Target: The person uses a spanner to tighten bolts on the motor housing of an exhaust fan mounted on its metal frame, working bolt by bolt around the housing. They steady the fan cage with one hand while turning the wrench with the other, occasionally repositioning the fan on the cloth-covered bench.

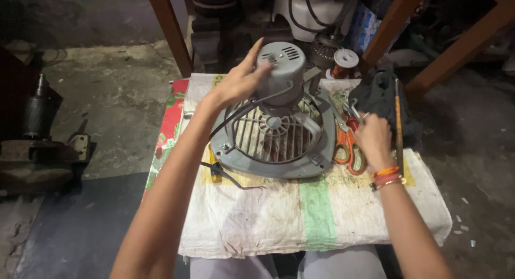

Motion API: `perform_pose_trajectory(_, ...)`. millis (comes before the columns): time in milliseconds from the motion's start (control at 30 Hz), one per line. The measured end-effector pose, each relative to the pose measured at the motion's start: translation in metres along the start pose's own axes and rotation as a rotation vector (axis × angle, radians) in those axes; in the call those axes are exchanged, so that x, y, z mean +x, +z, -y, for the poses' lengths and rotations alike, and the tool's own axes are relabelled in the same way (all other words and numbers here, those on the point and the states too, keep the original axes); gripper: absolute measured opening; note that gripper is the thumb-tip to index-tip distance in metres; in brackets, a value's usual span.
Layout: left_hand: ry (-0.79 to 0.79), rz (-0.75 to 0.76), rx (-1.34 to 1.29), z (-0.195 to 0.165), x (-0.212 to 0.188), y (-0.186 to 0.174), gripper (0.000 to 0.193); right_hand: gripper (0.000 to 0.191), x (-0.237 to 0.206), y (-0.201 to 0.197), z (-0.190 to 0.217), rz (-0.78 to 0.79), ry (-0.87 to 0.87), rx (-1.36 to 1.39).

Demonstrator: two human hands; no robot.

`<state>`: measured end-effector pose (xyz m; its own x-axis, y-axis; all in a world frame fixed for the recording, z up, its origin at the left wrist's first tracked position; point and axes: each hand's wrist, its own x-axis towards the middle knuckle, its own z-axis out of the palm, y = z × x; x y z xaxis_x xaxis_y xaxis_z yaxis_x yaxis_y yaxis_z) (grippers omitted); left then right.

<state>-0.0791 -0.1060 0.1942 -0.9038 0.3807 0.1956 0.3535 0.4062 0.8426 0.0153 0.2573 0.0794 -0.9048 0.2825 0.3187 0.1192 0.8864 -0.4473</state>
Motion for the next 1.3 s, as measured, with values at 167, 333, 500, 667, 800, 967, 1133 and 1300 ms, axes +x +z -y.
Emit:
perform_pose_trajectory(167,0.129,-0.124,-0.128,0.054,0.009,-0.014,0.061,0.038,-0.036,-0.004,0.035,-0.213,-0.165,-0.116)
perform_pose_trajectory(333,-0.127,-0.193,-0.064,0.071,0.042,-0.015,0.057,0.038,-0.064,0.016,0.084,-0.237,-0.235,0.673)
perform_pose_trajectory(500,0.04,-0.068,0.241,0.064,0.066,-0.004,0.052,0.052,-0.065,0.053,0.119,-0.028,0.211,1.069)
perform_pose_trajectory(667,0.101,0.017,0.43,0.065,0.062,-0.006,0.044,0.049,-0.056,0.064,0.14,-0.29,0.36,1.129)
perform_pose_trajectory(800,0.223,0.048,0.42,0.069,0.069,-0.006,0.042,0.051,-0.054,0.067,0.148,-0.465,0.384,1.144)
perform_pose_trajectory(967,0.133,0.047,0.401,0.076,0.065,-0.017,0.036,0.049,-0.03,0.066,0.135,-0.58,0.383,1.026)
perform_pose_trajectory(1133,0.044,-0.069,0.27,0.07,0.043,-0.017,0.037,0.034,0.002,0.052,0.116,-0.705,0.173,0.99)
perform_pose_trajectory(1300,-0.062,-0.219,0.184,0.053,-0.002,-0.018,0.04,0.031,0.041,0.032,0.102,-0.543,0.074,1.092)
